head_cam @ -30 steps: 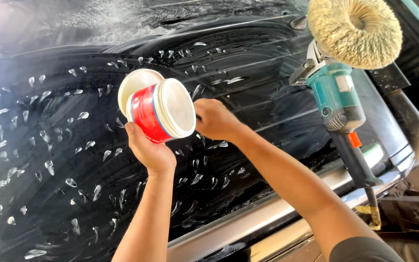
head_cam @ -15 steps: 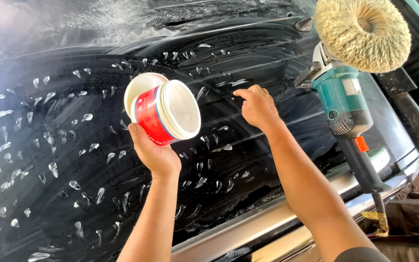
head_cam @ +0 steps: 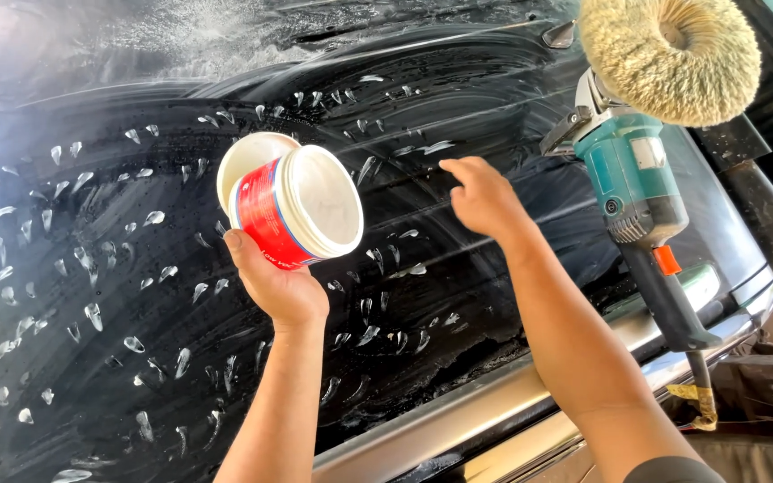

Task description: Applying polishing compound and spraying liquid onto the roof of a car during a detailing process.

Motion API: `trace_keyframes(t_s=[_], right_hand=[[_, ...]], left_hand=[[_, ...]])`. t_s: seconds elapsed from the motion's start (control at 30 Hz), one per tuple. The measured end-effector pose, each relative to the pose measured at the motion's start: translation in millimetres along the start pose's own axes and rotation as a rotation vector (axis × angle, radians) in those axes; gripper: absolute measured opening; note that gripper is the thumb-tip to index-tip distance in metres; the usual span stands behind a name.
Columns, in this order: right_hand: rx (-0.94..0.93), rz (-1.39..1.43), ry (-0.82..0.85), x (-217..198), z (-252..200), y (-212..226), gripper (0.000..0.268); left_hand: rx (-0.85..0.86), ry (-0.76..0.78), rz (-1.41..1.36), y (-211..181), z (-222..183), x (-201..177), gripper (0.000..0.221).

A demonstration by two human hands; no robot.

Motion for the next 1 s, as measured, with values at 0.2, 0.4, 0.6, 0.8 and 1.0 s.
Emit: trace_keyframes(t_s=[0.2,0.4,0.6,0.8,1.0], right_hand=[[0.008,-0.05,0.296,33,-1,53,0.035],[0.109,-0.135,0.547,18,-1,109,0.042],[0.435,-0.363,0.555,-19,-42,27,0.066],[0.114,-0.143,0.401,-1,-83,70,0.085],[0.378,-0.342,0.761,-32,-114,100,0.068]], left_hand=[[0.022,0.022,-0.003,0,0,0,0.069],[0.019,0.055,-0.01,4,0,3,0.069],[-0.035,0.021,-0.088,12,1,-1,0.064],[-0.062,0.071,-0.038,17,-4,1,0.065],[-0.079,0.109,-0.088,13,-4,6,0.065]])
Point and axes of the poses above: each hand's wrist, its own z-axis towards the middle knuckle, its own x-axis out of the palm, y = z × x, the point moved 4 cm from there along z, towards the middle knuckle, and after that the axes turned 2 degrees about z, right-handed, at the moved point
